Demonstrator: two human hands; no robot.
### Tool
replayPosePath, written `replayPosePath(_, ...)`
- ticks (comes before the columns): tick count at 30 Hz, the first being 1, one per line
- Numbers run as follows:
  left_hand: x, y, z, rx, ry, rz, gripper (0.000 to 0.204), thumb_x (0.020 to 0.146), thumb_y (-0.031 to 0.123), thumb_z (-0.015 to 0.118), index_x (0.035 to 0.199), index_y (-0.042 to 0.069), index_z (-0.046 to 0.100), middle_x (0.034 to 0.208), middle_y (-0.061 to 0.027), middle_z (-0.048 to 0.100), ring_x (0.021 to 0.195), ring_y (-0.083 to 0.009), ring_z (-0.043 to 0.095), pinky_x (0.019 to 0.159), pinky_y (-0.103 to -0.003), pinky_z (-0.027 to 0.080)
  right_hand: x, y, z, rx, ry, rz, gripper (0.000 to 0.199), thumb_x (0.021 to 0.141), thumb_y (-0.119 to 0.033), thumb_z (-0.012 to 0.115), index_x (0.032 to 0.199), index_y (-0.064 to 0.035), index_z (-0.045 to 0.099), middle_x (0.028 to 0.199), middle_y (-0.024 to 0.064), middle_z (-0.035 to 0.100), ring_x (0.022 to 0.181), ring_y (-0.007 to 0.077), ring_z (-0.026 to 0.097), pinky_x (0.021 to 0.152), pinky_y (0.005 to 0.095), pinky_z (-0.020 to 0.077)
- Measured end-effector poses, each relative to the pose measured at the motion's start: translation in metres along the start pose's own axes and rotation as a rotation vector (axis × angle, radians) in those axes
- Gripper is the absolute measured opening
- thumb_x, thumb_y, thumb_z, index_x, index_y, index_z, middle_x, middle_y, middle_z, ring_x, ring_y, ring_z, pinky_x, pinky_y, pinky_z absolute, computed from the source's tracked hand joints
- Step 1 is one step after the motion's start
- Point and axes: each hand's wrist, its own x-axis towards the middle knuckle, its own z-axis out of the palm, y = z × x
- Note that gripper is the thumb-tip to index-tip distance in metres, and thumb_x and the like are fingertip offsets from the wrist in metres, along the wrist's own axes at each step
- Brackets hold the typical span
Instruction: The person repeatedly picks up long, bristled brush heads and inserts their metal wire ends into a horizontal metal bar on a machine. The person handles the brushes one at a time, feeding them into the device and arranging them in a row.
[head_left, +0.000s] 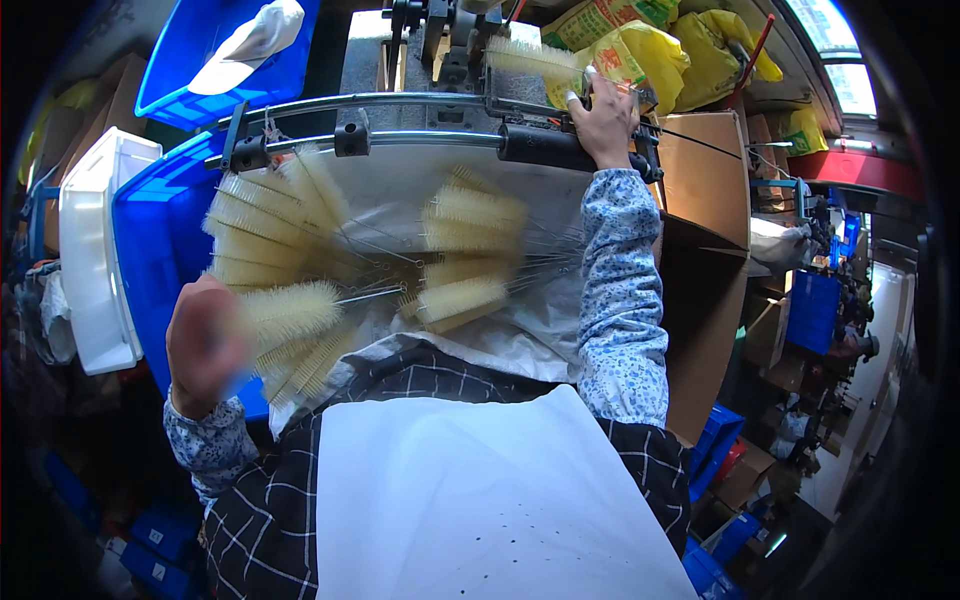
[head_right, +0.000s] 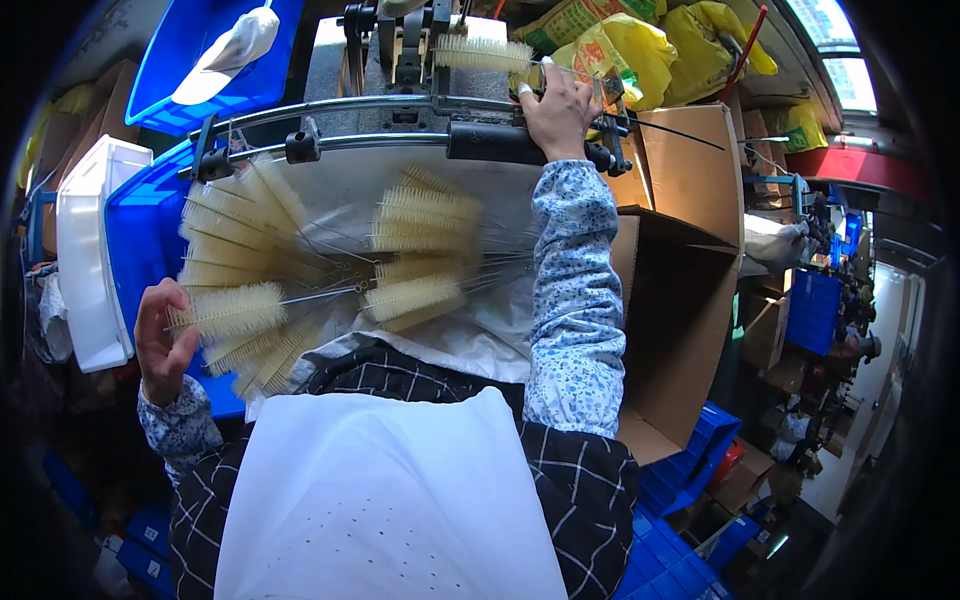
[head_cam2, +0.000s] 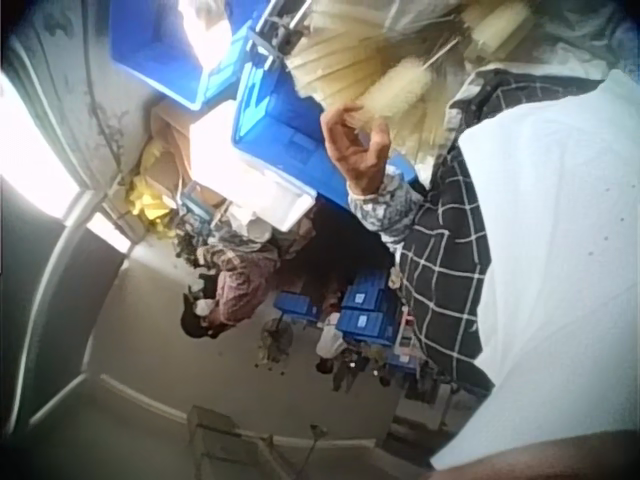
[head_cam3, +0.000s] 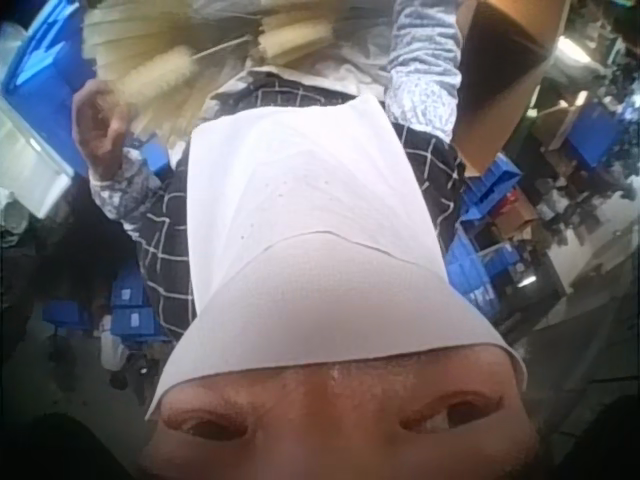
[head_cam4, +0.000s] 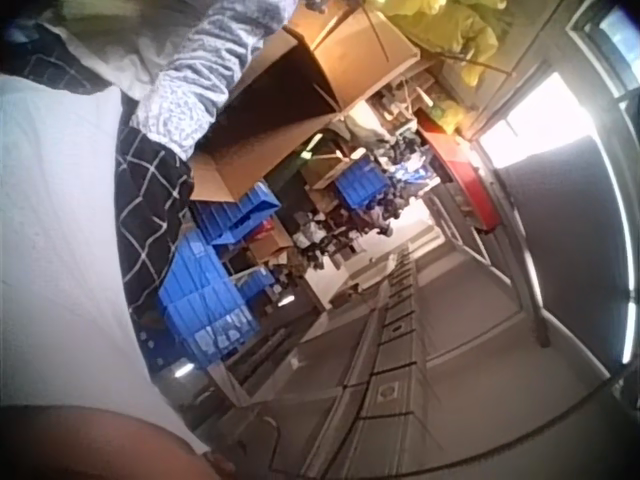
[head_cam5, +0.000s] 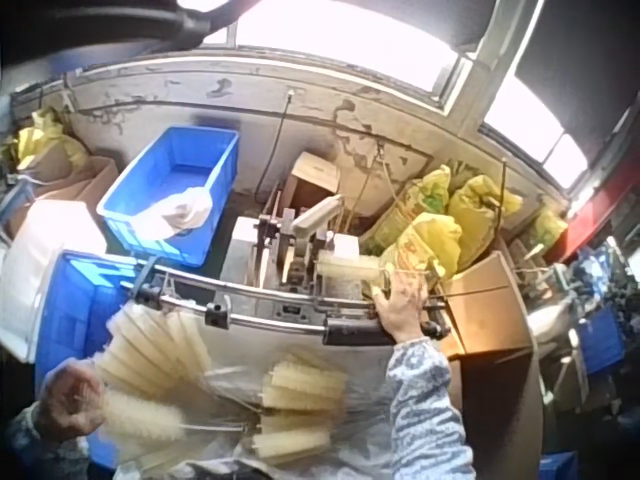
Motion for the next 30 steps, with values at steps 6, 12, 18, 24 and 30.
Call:
replayPosePath(6,0.004,0.006,0.004,-0.005,-0.004,0.026,0.035,0.062,0.004,0.054,0.096,0.003,0.044,0.088,-0.0063,0.041,0.082,-0.0154,0.042,0.077,-0.025,0.035,0.001,-0.004,0.006,0.253,0.039,0.041,0.040,0.075,-0.023,0.057,0.112,-0.0094,0.055,0.104,0.0086,0.058,0.097,0.0251,0.053,0.084,0.0429,0.0331)
replayPosePath(12,0.002,0.011,0.002,0.026,0.012,0.032,0.035,0.062,0.004,0.054,0.095,0.003,0.043,0.088,-0.0066,0.041,0.081,-0.0160,0.042,0.077,-0.026,0.034,0.003,-0.024,0.005,0.246,0.025,0.065,0.037,0.074,-0.021,0.057,0.109,-0.0088,0.057,0.103,0.0085,0.058,0.095,0.0251,0.055,0.082,0.0427,0.0345)
replayPosePath(18,0.000,0.012,-0.001,0.046,0.038,0.056,0.035,0.061,0.005,0.054,0.094,0.003,0.043,0.087,-0.0066,0.041,0.081,-0.0162,0.042,0.076,-0.026,0.034,0.002,-0.039,0.000,0.180,0.019,0.045,0.039,0.076,-0.024,0.056,0.112,-0.0087,0.055,0.105,0.0120,0.058,0.096,0.0279,0.056,0.082,0.0410,0.0405)
replayPosePath(24,0.001,0.019,0.001,0.043,0.045,0.057,0.035,0.061,0.005,0.054,0.094,0.003,0.043,0.086,-0.0064,0.041,0.080,-0.0159,0.042,0.076,-0.026,0.035,0.004,-0.056,0.004,0.238,0.040,0.044,0.035,0.071,-0.018,0.057,0.104,-0.0055,0.058,0.100,0.0099,0.058,0.094,0.0255,0.055,0.080,0.0437,0.0343)
replayPosePath(30,0.005,0.028,0.004,0.035,0.027,0.054,0.035,0.061,0.004,0.054,0.094,0.003,0.043,0.085,-0.0063,0.040,0.079,-0.0155,0.041,0.075,-0.025,0.034,0.002,-0.090,-0.002,0.203,0.070,0.030,0.036,0.074,-0.021,0.055,0.106,-0.0059,0.057,0.101,0.0109,0.059,0.093,0.0265,0.056,0.076,0.0442,0.0367)
